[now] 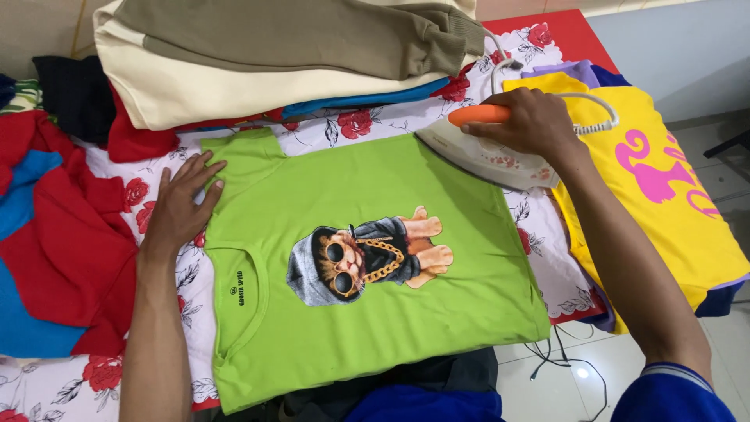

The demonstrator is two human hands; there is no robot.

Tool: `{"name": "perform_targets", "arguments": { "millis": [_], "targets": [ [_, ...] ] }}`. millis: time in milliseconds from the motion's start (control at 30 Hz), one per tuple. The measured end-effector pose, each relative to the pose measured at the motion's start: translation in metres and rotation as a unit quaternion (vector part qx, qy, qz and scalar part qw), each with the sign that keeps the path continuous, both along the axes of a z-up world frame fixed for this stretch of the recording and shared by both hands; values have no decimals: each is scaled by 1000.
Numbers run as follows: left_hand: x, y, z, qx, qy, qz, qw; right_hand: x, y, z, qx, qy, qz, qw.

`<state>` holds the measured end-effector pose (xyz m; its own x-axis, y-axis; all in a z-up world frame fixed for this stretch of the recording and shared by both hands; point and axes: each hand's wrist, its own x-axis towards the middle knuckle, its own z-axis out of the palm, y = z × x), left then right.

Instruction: Ironing a green t-shirt with a graphic print on a table covered with a floral cloth.

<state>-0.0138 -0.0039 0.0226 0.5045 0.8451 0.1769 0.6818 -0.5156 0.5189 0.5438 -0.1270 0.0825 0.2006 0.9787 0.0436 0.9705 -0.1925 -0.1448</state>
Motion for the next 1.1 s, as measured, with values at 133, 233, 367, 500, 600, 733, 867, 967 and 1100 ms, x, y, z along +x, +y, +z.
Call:
{"name": "perform_targets", "arguments": {
  "millis": [133,233,367,500,600,733,867,967,1100],
  "targets": [
    [-2,0,-2,7,0,-4,1000,-1,-12,21,-57,51,98,992],
    [-4,4,-2,7,0,-4,1000,-10,-20,30,-174,65,142,972],
    [-6,8,-9,18,11,-13,1000,-47,-25,54,-212,70,68,972],
    [-4,6,-5,19,-1,-2,1000,-50,0,31,-124,53,41,990],
    [-8,10,-11,28,-3,-3,1000,-60,22,15,-45,29,59,997],
    [-6,7,-7,20,-6,2,1000,-81,32,17,-59,12,113,992],
    [-4,6,0,3,-1,-4,1000,-127,17,44,-157,42,180,970],
    [-4,7,-2,9,2,-5,1000,-153,18,51,-165,30,187,968],
    [-3,5,-3,5,-13,13,1000,-170,41,29,-95,30,152,983]
  ]
}}
